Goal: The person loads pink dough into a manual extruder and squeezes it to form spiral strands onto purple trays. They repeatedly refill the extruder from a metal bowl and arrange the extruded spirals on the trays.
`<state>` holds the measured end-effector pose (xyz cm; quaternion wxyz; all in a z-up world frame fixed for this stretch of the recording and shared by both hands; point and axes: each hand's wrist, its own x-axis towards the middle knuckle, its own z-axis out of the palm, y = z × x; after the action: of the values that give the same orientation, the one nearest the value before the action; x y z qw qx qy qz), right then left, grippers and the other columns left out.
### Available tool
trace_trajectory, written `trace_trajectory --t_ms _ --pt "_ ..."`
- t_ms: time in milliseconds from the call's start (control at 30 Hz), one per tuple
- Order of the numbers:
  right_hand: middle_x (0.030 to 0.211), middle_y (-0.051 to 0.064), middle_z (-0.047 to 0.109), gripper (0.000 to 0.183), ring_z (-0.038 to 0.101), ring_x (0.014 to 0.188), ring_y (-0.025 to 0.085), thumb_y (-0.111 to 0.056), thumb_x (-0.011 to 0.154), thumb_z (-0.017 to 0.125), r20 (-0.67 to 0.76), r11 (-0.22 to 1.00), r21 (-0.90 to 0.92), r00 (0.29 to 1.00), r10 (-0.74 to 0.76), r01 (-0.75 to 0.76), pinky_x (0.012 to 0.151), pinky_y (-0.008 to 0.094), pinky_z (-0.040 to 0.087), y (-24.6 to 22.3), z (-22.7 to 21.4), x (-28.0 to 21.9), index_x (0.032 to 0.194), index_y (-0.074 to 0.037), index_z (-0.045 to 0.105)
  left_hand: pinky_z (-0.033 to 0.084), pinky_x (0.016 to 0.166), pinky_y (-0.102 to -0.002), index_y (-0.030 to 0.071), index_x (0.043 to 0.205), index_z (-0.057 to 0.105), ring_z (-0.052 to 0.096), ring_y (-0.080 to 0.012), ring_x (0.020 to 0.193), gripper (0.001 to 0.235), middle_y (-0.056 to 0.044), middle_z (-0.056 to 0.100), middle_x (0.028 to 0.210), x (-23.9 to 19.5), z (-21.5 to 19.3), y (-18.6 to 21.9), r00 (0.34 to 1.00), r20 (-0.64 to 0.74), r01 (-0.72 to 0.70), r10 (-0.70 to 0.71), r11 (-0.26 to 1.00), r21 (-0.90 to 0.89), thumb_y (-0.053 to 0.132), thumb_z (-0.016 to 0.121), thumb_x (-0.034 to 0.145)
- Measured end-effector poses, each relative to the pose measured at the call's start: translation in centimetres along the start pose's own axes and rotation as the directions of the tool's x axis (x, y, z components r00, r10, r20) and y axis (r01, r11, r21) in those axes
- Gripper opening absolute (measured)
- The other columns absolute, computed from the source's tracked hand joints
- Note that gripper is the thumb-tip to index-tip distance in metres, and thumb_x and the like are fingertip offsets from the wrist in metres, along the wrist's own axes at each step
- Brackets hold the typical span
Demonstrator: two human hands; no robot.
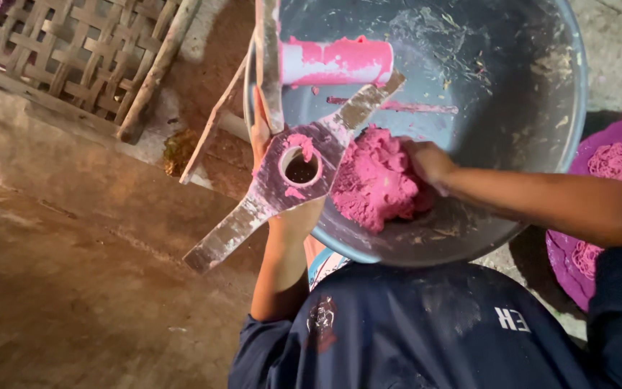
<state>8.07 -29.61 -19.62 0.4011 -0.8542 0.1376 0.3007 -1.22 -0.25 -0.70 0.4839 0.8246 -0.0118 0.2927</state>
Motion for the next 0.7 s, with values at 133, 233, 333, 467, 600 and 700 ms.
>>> trace_trajectory --t_ms 133,233,333,467,600,700 --pt "0.108 0.026 0.067 0.039 0.066 0.094 0.035 -0.035 0.096 0.057 0.167 0.842 -0.365 0.917 -0.361 0.398 0.085 0.047 0.051 -8.0 0.2 -8.2 0.106 0.001 0.066 0.054 0.092 -0.035 0.003 0.135 0.05 0.062 -0.0246 0.103 0.057 -0.014 0.048 0.138 0.5 0.0 0.0 0.999 -0.026 0.019 -0.021 0.997 -0.075 0.01 0.081 0.089" --pt "0.115 0.029 0.064 0.056 0.063 0.101 0.042 -0.034 0.08 0.066 0.268 0.371 -0.477 0.534 -0.802 0.797 0.087 0.047 0.05 -13.1 2.1 -15.3 0.12 0.005 0.062 0.054 0.09 -0.033 0.003 0.139 0.047 0.063 -0.0224 0.1 0.061 -0.012 0.051 0.132 -0.2 -0.1 0.3 0.997 -0.025 0.075 -0.08 0.985 -0.153 0.009 0.081 0.089" --pt "0.108 0.025 0.07 0.057 0.07 0.096 0.036 -0.036 0.077 0.062 0.398 0.225 -0.522 0.468 -0.789 0.823 0.083 0.042 0.055 -17.3 0.9 -16.9 0.123 -0.002 0.066 0.054 0.089 -0.031 0.002 0.143 0.044 0.063 -0.0203 0.097 0.065 -0.011 0.055 0.126 0.1 -0.6 0.3 0.993 -0.047 0.096 -0.108 0.975 -0.2 0.007 0.08 0.089" --pt "0.07 0.016 0.074 0.037 0.076 0.062 0.022 -0.027 0.093 0.053 0.287 0.793 -0.399 0.884 -0.368 0.46 0.066 0.038 0.061 -15.9 -4.4 -10.5 0.115 -0.008 0.077 0.054 0.087 -0.029 0.001 0.148 0.039 0.064 -0.0174 0.094 0.071 -0.009 0.06 0.119 0.6 -1.3 0.3 0.99 -0.038 0.121 -0.135 0.959 -0.257 0.005 0.08 0.089" --pt "0.131 0.015 0.067 0.048 0.063 0.11 0.017 -0.037 0.107 0.046 0.497 0.954 0.191 0.815 -0.297 0.231 0.096 0.034 0.051 -12.4 -1.0 1.6 0.136 -0.002 0.062 0.054 0.085 -0.027 0.0 0.153 0.035 0.065 -0.0145 0.09 0.077 -0.007 0.065 0.111 1.2 -0.9 0.4 0.989 -0.019 0.137 -0.148 0.951 -0.279 0.003 0.079 0.09" --pt "0.147 0.01 0.059 0.052 0.056 0.129 0.02 -0.033 0.103 0.042 0.561 0.933 0.139 0.749 -0.351 0.333 0.109 0.036 0.043 -12.3 5.3 6.3 0.142 -0.003 0.057 0.055 0.084 -0.025 -0.001 0.156 0.031 0.066 -0.0124 0.088 0.082 -0.005 0.068 0.105 1.4 -0.9 0.4 0.989 -0.013 0.135 -0.144 0.953 -0.272 0.002 0.078 0.09"
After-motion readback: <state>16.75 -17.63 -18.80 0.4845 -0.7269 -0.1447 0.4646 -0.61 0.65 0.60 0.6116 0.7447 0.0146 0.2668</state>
